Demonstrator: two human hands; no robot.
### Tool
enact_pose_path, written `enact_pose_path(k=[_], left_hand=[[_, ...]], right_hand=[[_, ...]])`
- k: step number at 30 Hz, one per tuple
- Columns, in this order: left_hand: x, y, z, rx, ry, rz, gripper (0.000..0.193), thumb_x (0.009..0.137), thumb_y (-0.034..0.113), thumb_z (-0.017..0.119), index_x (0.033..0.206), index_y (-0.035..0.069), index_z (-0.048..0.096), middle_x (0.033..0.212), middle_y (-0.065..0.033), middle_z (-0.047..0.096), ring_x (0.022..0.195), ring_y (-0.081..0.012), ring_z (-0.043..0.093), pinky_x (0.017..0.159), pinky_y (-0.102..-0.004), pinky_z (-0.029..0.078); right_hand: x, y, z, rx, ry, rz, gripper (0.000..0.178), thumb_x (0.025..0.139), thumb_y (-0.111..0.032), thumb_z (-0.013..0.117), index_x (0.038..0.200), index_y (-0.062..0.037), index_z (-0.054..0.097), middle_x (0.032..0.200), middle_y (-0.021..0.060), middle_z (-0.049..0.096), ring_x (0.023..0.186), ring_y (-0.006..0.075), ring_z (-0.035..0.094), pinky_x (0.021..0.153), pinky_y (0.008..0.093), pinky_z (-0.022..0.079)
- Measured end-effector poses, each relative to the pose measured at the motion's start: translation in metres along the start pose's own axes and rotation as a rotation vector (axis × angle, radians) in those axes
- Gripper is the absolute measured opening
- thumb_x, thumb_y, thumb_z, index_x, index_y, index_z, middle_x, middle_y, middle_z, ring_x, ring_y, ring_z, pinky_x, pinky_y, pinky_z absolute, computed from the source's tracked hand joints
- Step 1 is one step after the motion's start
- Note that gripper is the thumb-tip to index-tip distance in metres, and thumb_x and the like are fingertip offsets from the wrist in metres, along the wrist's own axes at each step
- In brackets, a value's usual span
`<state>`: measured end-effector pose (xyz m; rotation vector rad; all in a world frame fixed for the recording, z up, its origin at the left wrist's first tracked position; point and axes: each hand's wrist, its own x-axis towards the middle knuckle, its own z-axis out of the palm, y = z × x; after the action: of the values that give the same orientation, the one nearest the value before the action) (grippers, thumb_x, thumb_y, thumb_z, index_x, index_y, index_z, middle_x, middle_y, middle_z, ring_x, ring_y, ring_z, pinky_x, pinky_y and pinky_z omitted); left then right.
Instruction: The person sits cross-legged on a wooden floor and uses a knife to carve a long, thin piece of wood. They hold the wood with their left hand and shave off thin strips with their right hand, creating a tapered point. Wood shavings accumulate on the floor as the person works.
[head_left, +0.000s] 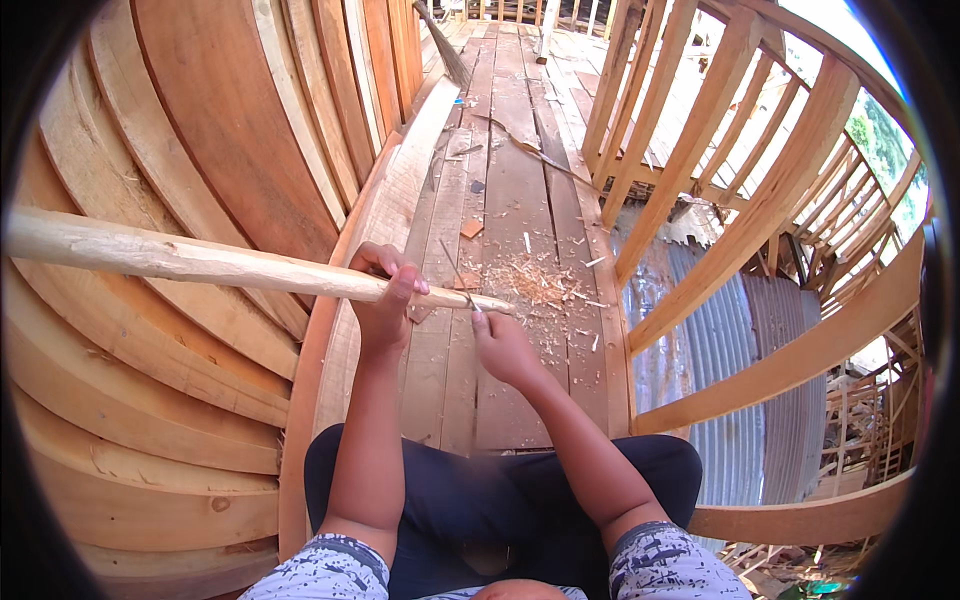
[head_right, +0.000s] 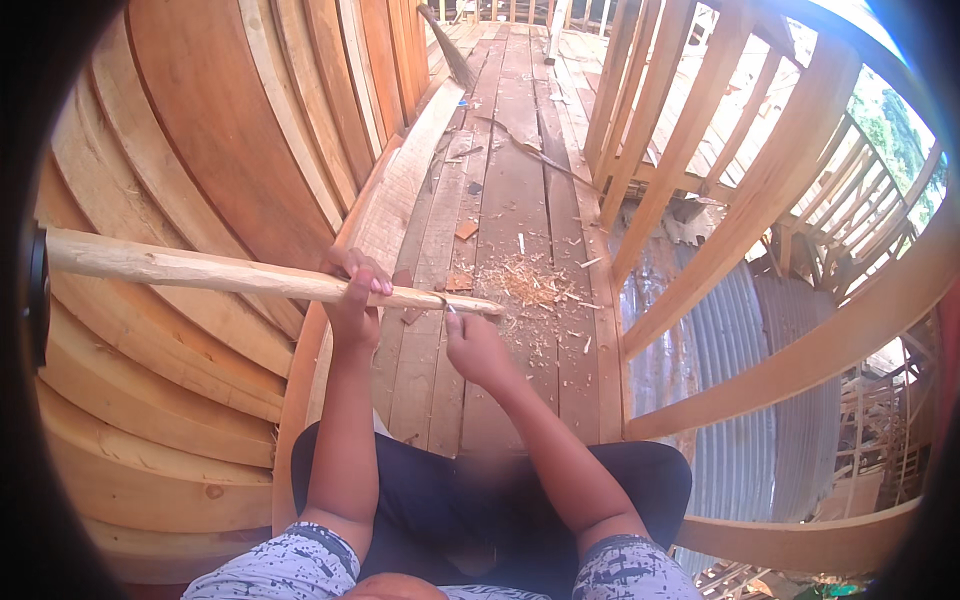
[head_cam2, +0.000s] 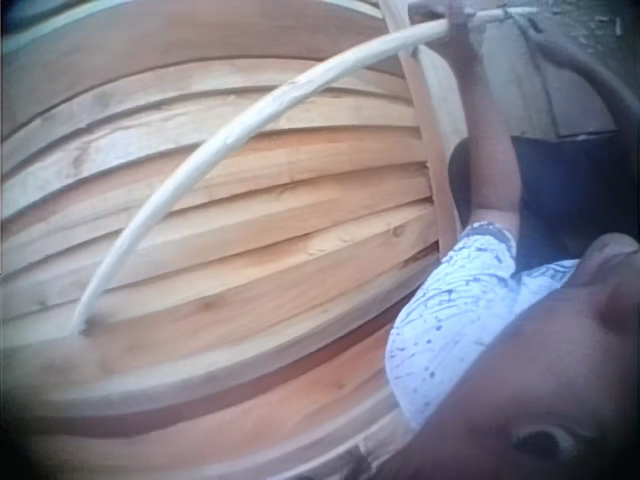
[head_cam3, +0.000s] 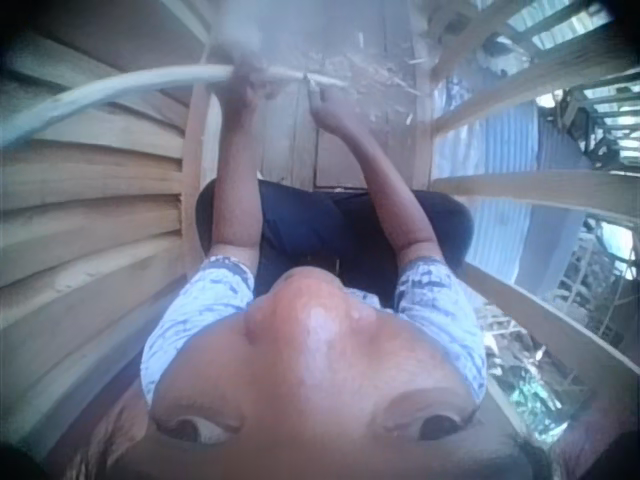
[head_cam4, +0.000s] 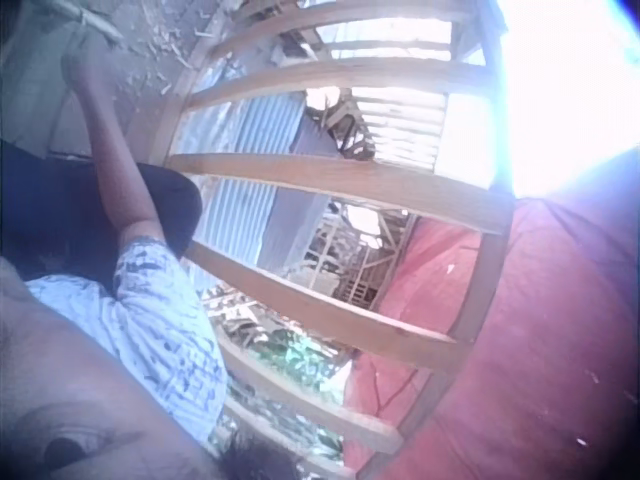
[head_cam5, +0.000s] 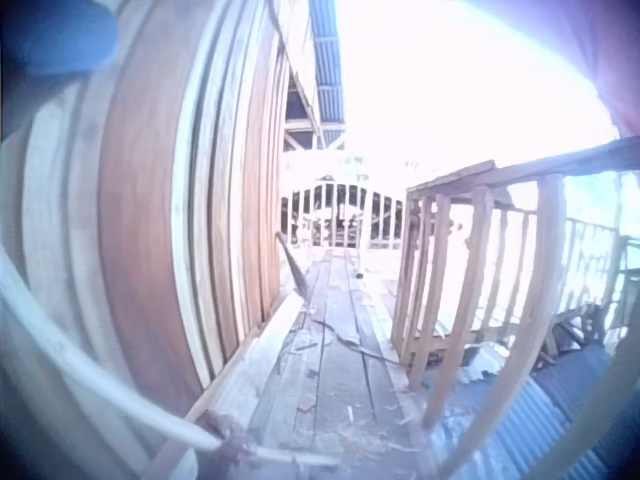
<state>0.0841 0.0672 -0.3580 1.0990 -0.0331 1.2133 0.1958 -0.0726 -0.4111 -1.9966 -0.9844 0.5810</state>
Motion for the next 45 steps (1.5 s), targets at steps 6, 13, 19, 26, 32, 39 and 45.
enact_pose_path(k=[6,13,19,26,32,39,45], left_hand=[[0.003,0.000,0.021,0.006,0.011,0.011,0.028,0.087,0.006,0.067,0.082,0.013,0.040,0.071,-0.0012,0.049,0.060,-0.0110,0.052,0.062,-0.0297,0.050],[0.002,0.005,0.012,0.035,0.097,-0.006,0.027,0.086,0.004,0.065,0.084,0.013,0.039,0.071,-0.0005,0.048,0.063,-0.0091,0.052,0.064,-0.0293,0.050],[0.004,0.002,0.018,0.036,-0.008,-0.025,0.025,0.088,0.008,0.060,0.081,0.015,0.037,0.068,0.0004,0.044,0.062,-0.0104,0.047,0.063,-0.0284,0.045],[0.003,0.007,0.014,0.124,0.079,0.000,0.025,0.088,0.011,0.059,0.079,0.015,0.036,0.066,0.0007,0.041,0.061,-0.0113,0.043,0.063,-0.0290,0.043],[0.005,0.003,0.027,0.077,0.040,-0.026,0.026,0.089,0.011,0.060,0.078,0.015,0.036,0.066,0.0007,0.042,0.061,-0.0116,0.044,0.065,-0.0297,0.043],[0.004,0.007,0.039,0.296,0.442,0.034,0.029,0.089,0.023,0.070,0.081,0.013,0.044,0.069,-0.0011,0.050,0.068,-0.0139,0.053,0.074,-0.0346,0.050],[0.004,0.001,0.037,0.271,0.201,0.109,0.063,0.073,0.056,0.079,0.104,0.012,0.045,0.073,0.0006,0.053,0.073,-0.0136,0.058,0.083,-0.0405,0.054]], right_hand=[[0.027,0.122,0.014,-0.107,0.125,0.111,0.040,0.102,-0.029,0.045,0.091,0.0038,0.064,0.088,0.0287,0.067,0.088,0.0467,0.064,0.080,0.0546,0.047],[0.005,-0.014,0.001,0.019,0.038,-0.042,0.041,0.102,-0.030,0.045,0.093,0.0052,0.065,0.087,0.0307,0.066,0.087,0.0481,0.064,0.080,0.0531,0.049],[0.034,0.103,0.015,-0.111,0.175,0.084,0.042,0.101,-0.029,0.045,0.090,0.0068,0.064,0.086,0.0314,0.065,0.087,0.0492,0.063,0.079,0.0557,0.048],[0.007,-0.014,0.010,-0.025,0.065,0.023,0.042,0.102,-0.030,0.043,0.096,0.0077,0.062,0.087,0.0329,0.065,0.087,0.0515,0.063,0.080,0.0573,0.049],[0.038,0.116,0.024,-0.152,0.243,0.209,0.041,0.102,-0.030,0.046,0.085,0.0041,0.060,0.079,0.0285,0.064,0.077,0.0491,0.061,0.069,0.0548,0.046],[0.013,-0.006,0.017,0.026,0.146,-0.043,0.042,0.103,-0.030,0.044,0.086,0.0047,0.061,0.080,0.0293,0.065,0.077,0.0487,0.063,0.072,0.0559,0.049],[0.047,0.149,0.029,-0.084,0.222,0.289,0.044,0.104,-0.029,0.040,0.089,0.0054,0.063,0.078,0.0282,0.064,0.076,0.0465,0.062,0.072,0.0526,0.048]])
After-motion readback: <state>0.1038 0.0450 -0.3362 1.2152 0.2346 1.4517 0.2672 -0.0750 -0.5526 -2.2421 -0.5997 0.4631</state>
